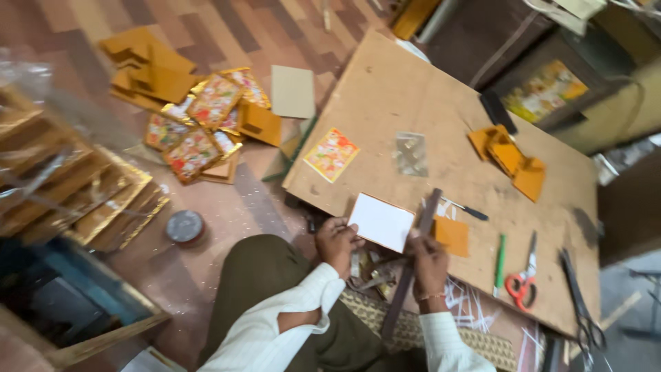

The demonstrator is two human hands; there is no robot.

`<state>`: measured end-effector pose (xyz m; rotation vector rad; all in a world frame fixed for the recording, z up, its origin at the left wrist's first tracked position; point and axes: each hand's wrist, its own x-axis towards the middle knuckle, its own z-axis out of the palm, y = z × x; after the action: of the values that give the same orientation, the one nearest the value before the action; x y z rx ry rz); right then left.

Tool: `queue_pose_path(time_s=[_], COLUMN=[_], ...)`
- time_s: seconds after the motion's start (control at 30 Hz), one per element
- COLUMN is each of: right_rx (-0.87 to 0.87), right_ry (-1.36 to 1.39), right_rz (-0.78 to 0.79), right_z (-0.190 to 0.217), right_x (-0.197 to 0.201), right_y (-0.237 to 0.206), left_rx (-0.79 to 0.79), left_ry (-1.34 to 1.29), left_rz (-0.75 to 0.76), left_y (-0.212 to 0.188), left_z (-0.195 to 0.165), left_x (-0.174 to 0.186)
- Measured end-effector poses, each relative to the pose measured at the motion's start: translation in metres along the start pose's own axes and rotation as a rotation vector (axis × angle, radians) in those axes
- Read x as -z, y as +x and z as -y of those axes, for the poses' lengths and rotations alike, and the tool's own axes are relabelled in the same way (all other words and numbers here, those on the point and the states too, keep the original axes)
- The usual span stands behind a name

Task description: The person sits on the floor at a low board and assembles small decorative photo frames. They fit a printed image and a clear plastic sheet into an orange frame, press the backing in place, and set finished frames on a pile. They then pick up printed images, trim one with scissors, and insert it into another frame.

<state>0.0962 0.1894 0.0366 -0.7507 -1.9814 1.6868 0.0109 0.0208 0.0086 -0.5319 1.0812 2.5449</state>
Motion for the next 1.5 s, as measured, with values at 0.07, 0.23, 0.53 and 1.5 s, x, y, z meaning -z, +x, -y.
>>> queue_pose_path(time_s=[0.07,0.23,0.53,1.5], right_rx=[-0.18,-0.233,-0.276,0.071], right_ry=[0.15,0.238,0.282,-0.448], right_rz=[0.009,-0.05,-0.06,-0.309], right_z=[-0.01,-0.008,-0.003,-0.019], right_x=[0.012,0.016,0.012,0.006], right_y=[-0.019,-0.036,-0.034,-0.003], left_rx=[0.064,0.139,0.008,-0.03], left_ry=[0.025,0.168,0.342,0.255], left_rz=[0.042,0.158,0.128,0.056], left_y=[-0.006,-0.013,-0.008,0.0], left_z=[0.005,0.001,0.008,0.007], left_x=[0.001,0.003,0.003,0.005])
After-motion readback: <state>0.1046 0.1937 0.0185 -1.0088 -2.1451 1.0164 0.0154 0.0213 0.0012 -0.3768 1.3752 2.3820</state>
